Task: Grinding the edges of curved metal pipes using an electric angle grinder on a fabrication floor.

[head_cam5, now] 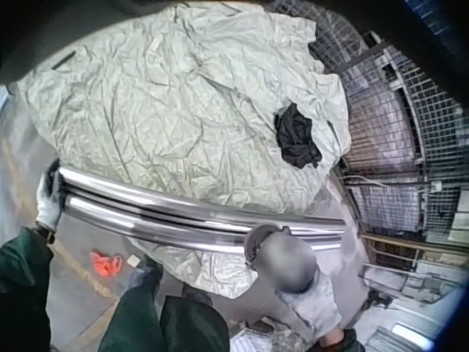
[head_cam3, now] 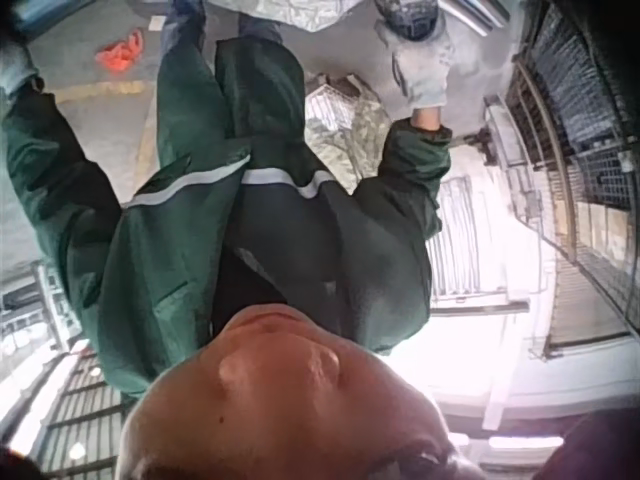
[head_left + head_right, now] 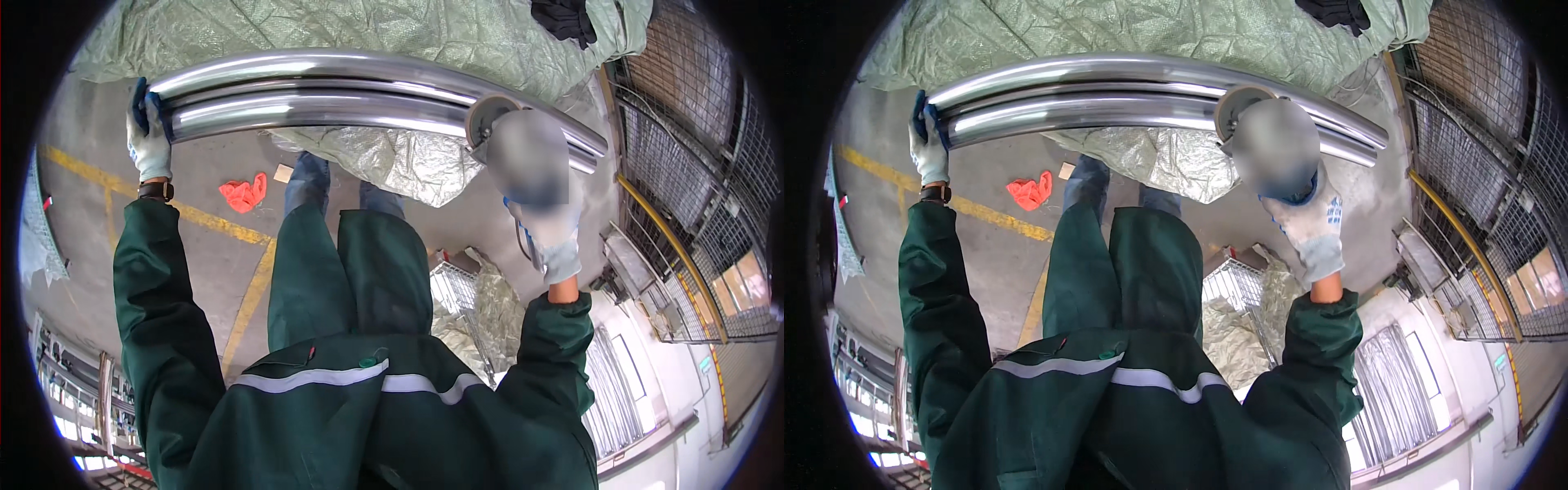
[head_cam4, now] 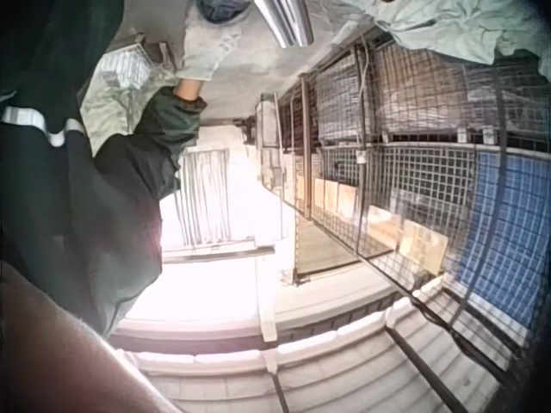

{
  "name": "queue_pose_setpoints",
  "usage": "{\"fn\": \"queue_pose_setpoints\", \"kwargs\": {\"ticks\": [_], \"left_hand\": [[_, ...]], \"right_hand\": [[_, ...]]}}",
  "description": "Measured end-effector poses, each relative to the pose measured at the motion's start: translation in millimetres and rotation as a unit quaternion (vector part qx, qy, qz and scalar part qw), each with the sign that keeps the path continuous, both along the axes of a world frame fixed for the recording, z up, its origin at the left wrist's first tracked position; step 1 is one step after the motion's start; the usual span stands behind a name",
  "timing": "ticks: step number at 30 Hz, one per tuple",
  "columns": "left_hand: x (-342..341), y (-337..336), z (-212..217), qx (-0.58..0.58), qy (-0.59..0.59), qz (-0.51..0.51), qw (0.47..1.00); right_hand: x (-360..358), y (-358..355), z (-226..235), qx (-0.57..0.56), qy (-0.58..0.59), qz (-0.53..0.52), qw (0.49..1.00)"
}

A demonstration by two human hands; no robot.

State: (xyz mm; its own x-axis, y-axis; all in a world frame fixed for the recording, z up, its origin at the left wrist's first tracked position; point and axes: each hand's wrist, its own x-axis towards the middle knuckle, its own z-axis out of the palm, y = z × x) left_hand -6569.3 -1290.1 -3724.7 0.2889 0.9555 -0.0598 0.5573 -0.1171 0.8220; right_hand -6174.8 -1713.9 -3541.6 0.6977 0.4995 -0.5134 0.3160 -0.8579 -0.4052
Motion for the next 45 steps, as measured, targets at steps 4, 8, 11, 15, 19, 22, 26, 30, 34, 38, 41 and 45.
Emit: {"fn": "queue_pose_setpoints", "kwargs": {"ticks": [4,8,11,15,19,22,26,30,34,38,41,45], "left_hand": [[-7,0,0,0.009,0.001,-0.002,1.000],[-8,-9,2,-0.002,-0.004,0.016,1.000],[-8,-17,-1,-0.021,-0.010,0.037,0.999],[-15,-12,10,0.003,-0.008,0.029,1.000],[-10,-6,12,0.002,0.012,0.027,1.000],[-10,-4,11,0.002,0.018,0.027,0.999],[-12,0,11,0.001,0.011,0.027,1.000],[-9,1,9,-0.002,-0.002,0.026,1.000],[-5,-4,15,0.002,0.013,0.034,0.999],[-7,-5,16,0.008,0.019,0.030,0.999],[-9,-4,14,0.016,0.022,0.020,0.999],[-15,0,9,0.026,0.025,0.005,0.999]], "right_hand": [[20,13,-2,-0.060,0.006,0.030,0.998],[35,19,-8,-0.063,-0.021,0.099,0.993],[44,20,-13,-0.051,-0.049,0.162,0.984],[49,31,-23,-0.105,-0.014,0.158,0.982],[53,29,-22,-0.072,0.003,0.146,0.987],[54,31,-19,-0.068,0.012,0.143,0.987],[55,39,-16,-0.095,0.021,0.150,0.984],[62,39,-16,-0.122,0.034,0.146,0.981],[63,41,-19,-0.095,0.029,0.168,0.981],[60,41,-20,-0.075,0.025,0.176,0.981],[58,39,-22,-0.063,0.023,0.177,0.982],[61,39,-28,-0.067,0.009,0.196,0.978]]}}
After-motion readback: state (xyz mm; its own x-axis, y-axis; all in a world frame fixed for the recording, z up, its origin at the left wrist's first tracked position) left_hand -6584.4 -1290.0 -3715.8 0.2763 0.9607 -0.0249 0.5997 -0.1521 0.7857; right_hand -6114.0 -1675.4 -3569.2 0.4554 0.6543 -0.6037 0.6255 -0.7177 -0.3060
